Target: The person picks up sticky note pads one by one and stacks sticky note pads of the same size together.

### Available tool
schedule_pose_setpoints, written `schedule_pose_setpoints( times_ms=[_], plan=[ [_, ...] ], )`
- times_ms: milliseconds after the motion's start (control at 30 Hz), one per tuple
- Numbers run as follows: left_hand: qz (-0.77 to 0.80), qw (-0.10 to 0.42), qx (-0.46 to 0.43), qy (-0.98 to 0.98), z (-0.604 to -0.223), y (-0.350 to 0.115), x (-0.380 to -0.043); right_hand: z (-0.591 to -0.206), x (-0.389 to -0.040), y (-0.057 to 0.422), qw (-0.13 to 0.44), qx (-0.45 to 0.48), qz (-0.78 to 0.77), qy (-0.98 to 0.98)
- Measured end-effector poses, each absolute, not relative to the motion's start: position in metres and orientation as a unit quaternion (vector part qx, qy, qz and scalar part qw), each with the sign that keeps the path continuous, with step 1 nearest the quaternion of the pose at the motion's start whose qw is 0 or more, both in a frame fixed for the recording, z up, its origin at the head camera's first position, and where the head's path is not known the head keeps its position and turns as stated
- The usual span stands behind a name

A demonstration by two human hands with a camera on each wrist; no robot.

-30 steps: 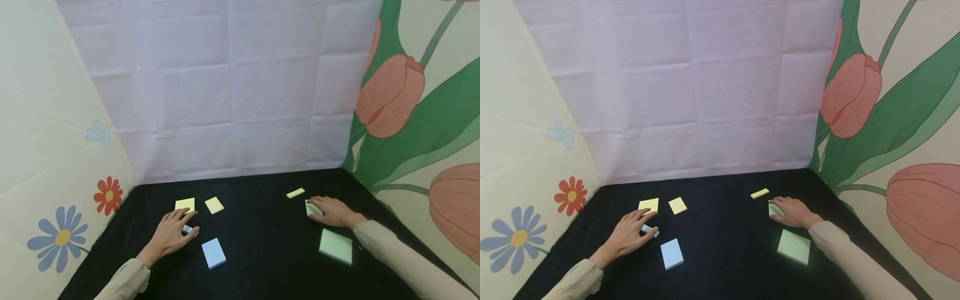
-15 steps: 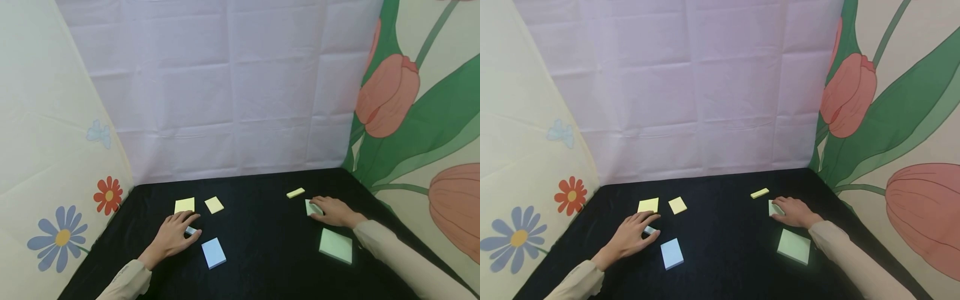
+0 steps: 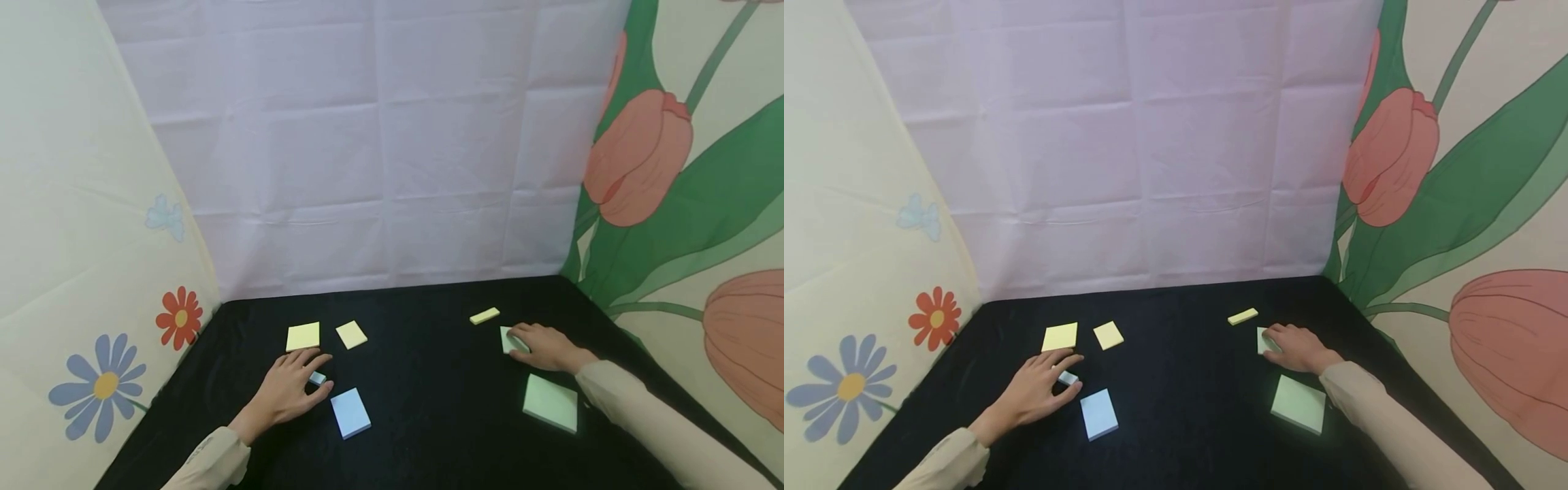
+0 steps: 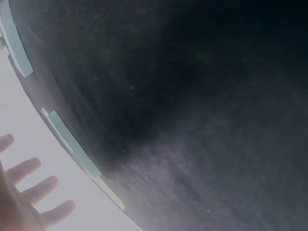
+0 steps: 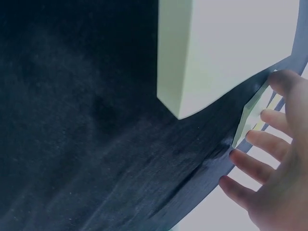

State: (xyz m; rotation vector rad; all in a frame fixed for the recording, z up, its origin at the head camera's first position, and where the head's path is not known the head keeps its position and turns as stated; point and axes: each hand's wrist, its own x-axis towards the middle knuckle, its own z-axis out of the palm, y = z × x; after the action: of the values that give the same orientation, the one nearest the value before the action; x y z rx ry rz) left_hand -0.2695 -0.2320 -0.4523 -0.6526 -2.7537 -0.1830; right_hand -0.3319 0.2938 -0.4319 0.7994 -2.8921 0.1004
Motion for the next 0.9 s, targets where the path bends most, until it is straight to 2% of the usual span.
schedule_pose_setpoints(
  times_ms=[467,900],
  plan=[
    [-0.065,0.114,-0.228,-0.965,-0.453,-0.226,-0.265,-0.433,-0.338,0.296,0.048,0.25,0.05,-0.966],
    [-0.065,0.104,-0.266,-0.956,-0.455,-0.218,-0.26,-0.435,-0.342,0.298,0.049,0.262,0.064,-0.962]
  ],
)
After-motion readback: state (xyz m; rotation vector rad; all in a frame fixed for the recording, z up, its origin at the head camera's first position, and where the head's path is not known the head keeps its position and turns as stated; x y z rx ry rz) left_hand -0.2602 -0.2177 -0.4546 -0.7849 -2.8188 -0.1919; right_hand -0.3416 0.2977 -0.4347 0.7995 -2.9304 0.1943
